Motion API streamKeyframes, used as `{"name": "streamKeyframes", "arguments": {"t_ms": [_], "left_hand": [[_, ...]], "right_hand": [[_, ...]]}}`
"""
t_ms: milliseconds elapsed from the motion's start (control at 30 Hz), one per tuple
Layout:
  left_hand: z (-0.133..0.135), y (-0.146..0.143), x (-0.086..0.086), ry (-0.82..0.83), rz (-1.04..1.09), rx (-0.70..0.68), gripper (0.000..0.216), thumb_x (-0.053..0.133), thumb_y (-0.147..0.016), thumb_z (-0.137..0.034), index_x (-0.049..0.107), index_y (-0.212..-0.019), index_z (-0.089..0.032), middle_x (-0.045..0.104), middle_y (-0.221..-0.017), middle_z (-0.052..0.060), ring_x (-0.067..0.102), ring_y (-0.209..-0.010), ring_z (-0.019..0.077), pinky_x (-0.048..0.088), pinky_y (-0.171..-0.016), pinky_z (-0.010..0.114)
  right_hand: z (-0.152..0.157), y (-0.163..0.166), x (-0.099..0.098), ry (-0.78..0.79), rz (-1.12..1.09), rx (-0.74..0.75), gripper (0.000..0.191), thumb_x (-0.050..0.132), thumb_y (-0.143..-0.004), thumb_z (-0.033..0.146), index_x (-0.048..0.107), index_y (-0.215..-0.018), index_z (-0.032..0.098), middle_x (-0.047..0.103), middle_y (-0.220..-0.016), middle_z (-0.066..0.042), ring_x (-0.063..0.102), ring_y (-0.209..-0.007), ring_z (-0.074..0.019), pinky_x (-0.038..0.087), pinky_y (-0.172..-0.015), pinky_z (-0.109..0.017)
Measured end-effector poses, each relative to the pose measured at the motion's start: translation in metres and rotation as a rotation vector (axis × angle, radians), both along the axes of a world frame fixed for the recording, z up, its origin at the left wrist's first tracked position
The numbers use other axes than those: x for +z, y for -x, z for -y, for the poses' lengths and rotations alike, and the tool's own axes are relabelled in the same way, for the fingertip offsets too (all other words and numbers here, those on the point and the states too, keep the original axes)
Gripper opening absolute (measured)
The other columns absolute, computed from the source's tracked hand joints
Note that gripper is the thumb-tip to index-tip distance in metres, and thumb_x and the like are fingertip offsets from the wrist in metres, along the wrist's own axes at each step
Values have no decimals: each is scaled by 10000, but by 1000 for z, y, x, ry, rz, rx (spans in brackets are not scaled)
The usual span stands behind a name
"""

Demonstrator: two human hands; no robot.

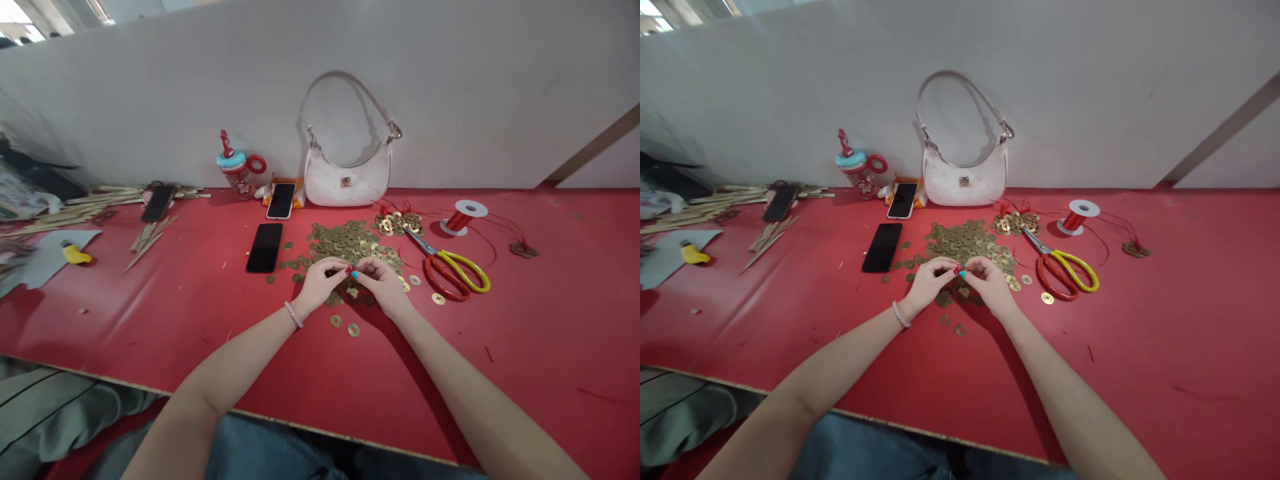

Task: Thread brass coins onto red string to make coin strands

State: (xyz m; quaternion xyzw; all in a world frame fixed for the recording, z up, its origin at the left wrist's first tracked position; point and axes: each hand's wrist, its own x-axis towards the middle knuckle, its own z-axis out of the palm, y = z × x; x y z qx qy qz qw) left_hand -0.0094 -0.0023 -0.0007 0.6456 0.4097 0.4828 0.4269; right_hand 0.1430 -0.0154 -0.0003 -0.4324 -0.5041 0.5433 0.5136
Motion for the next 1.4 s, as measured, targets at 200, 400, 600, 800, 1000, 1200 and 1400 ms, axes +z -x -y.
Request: {"name": "streamKeyframes", "arguments": {"t_ms": [200,400,600,800,1000,1200,1400], "left_hand": [[0,0,-2,8,14,31,86,610,-716,-203,657,-740,-134,664,-869,84,615,-829,156,488,-781,303],[3,1,3,-121,-73,-29,77,603,-736,-197,670,-751,-161,663,-869,64,606,-835,145,479,-799,300],[5,2,5,-164,-71,-31,80,589,-749,-176,665,-766,-161,660,-876,62,607,-830,137,485,-789,295],[6,2,7,-196,-78,-7,79,589,-754,-189,662,-772,-165,660,-875,63,608,-839,141,486,-790,302],[6,2,6,-223,-130,36,76,591,-751,-188,665,-762,-175,663,-863,57,607,-825,144,487,-785,307],[6,2,7,-205,-133,14,91,582,-759,-203,668,-761,-174,664,-870,61,608,-832,150,484,-795,316],[7,1,8,-171,-150,-57,89,583,-755,-189,664,-767,-155,660,-880,71,605,-828,145,483,-788,295]], "right_hand": [[4,3,7,-29,30,82,314,677,-650,281,428,-834,236,576,-698,43,516,-579,-92,421,-559,-235],[5,5,6,51,10,180,377,694,-627,287,377,-826,243,557,-660,59,513,-515,-90,409,-483,-227],[3,0,8,71,-64,192,339,706,-619,277,424,-801,233,552,-669,63,499,-549,-74,409,-520,-210],[4,2,9,34,-51,82,270,707,-615,301,501,-768,218,553,-700,38,510,-620,-85,429,-581,-221],[0,-1,-1,3,-9,34,226,685,-638,329,609,-825,227,617,-778,-2,561,-713,-118,467,-693,-273],[0,-4,-1,28,19,-10,206,706,-606,344,621,-749,224,630,-746,0,569,-691,-128,475,-678,-283],[-3,-8,-6,21,-19,-46,196,716,-598,332,608,-716,219,595,-686,19,532,-628,-104,453,-624,-251]]}}
